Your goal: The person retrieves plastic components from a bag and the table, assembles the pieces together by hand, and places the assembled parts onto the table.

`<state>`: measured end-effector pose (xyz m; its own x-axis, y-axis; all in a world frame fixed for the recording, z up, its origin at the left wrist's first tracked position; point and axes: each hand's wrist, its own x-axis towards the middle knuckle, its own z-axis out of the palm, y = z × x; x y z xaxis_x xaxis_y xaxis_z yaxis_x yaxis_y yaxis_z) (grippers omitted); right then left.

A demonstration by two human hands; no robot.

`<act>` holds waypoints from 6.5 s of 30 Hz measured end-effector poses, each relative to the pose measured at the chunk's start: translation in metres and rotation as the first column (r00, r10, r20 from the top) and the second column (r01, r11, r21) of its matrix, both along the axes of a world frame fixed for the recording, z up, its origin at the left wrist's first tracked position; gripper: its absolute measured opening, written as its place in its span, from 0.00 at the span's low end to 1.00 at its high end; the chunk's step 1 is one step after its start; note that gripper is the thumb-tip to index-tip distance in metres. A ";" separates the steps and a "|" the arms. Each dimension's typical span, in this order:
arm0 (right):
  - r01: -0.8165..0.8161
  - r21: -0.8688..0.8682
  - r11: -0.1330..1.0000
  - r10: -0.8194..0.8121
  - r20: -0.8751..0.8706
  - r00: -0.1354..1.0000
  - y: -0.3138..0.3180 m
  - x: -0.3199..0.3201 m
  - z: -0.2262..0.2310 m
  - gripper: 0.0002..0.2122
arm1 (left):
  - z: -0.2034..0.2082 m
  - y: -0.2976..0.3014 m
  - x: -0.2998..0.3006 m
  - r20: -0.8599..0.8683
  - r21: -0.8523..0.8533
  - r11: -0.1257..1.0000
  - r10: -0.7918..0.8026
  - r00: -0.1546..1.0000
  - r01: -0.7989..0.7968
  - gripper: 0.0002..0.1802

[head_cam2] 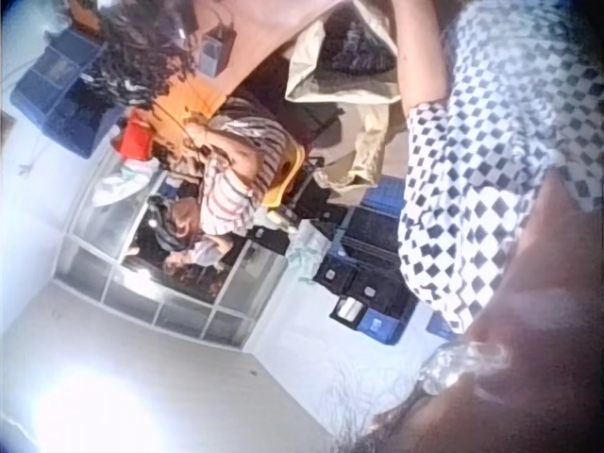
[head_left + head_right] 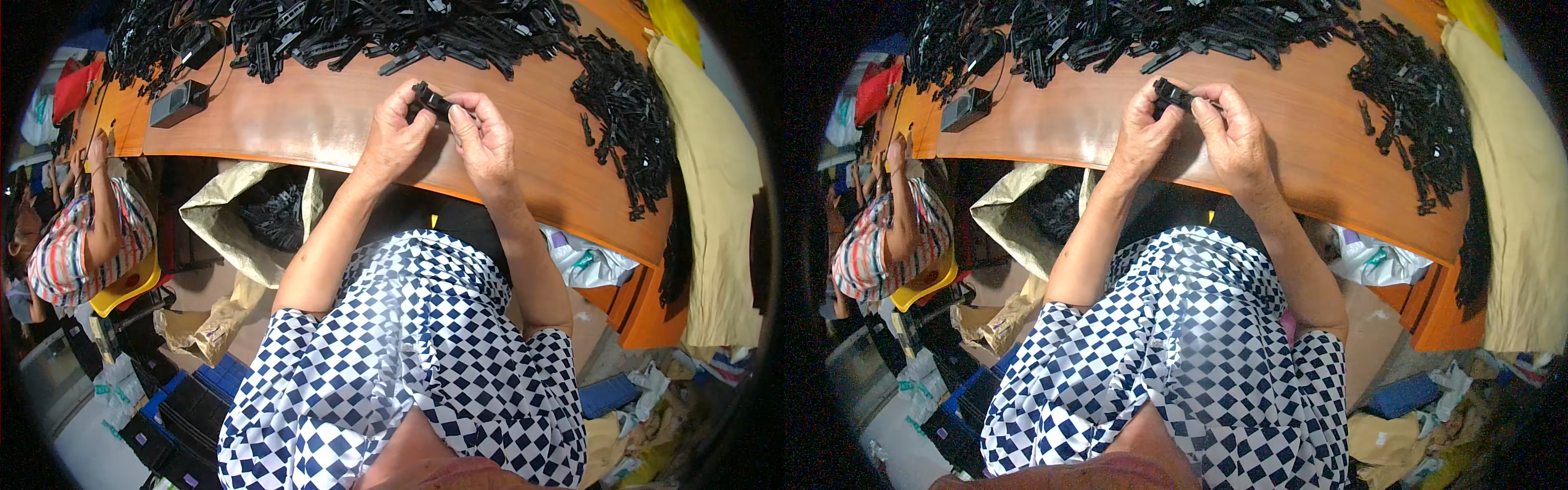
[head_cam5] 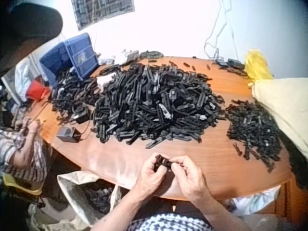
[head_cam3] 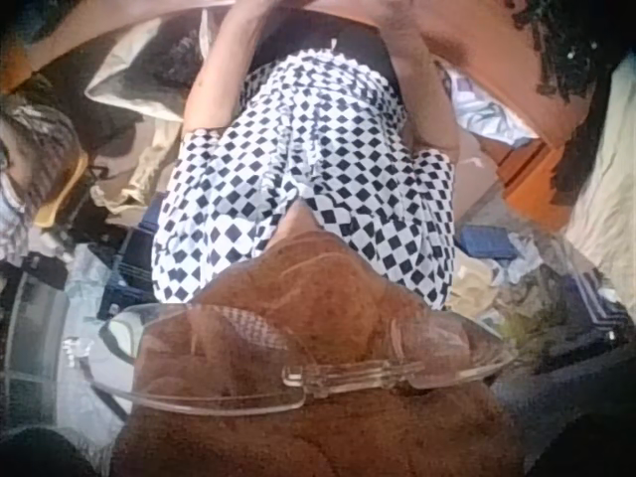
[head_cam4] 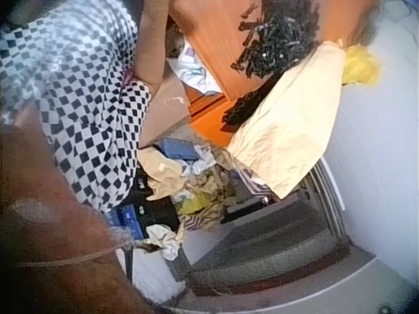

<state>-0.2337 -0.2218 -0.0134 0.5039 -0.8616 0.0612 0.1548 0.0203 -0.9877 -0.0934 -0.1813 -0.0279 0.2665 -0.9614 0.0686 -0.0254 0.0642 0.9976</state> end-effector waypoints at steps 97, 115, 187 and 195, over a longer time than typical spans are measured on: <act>0.006 -0.302 0.953 0.022 0.088 0.996 -0.036 -0.034 0.020 0.07 | 0.041 -0.047 0.020 -0.580 0.218 0.781 -0.378 0.721 0.585 0.11; 0.311 -0.587 0.748 -0.390 -0.009 0.921 -0.020 -0.020 0.010 0.08 | 0.034 -0.014 -0.037 -0.359 -0.020 0.991 -0.132 0.924 0.134 0.17; -0.662 -0.575 0.481 -0.516 -0.796 0.317 -0.114 -0.221 0.036 0.05 | 0.030 -0.055 0.009 0.974 0.069 0.974 -0.112 0.197 0.217 0.12; -0.199 -0.668 0.717 -0.373 -0.609 0.700 -0.100 -0.172 0.024 0.07 | 0.020 -0.028 0.011 0.333 0.157 0.981 -0.163 0.929 0.115 0.09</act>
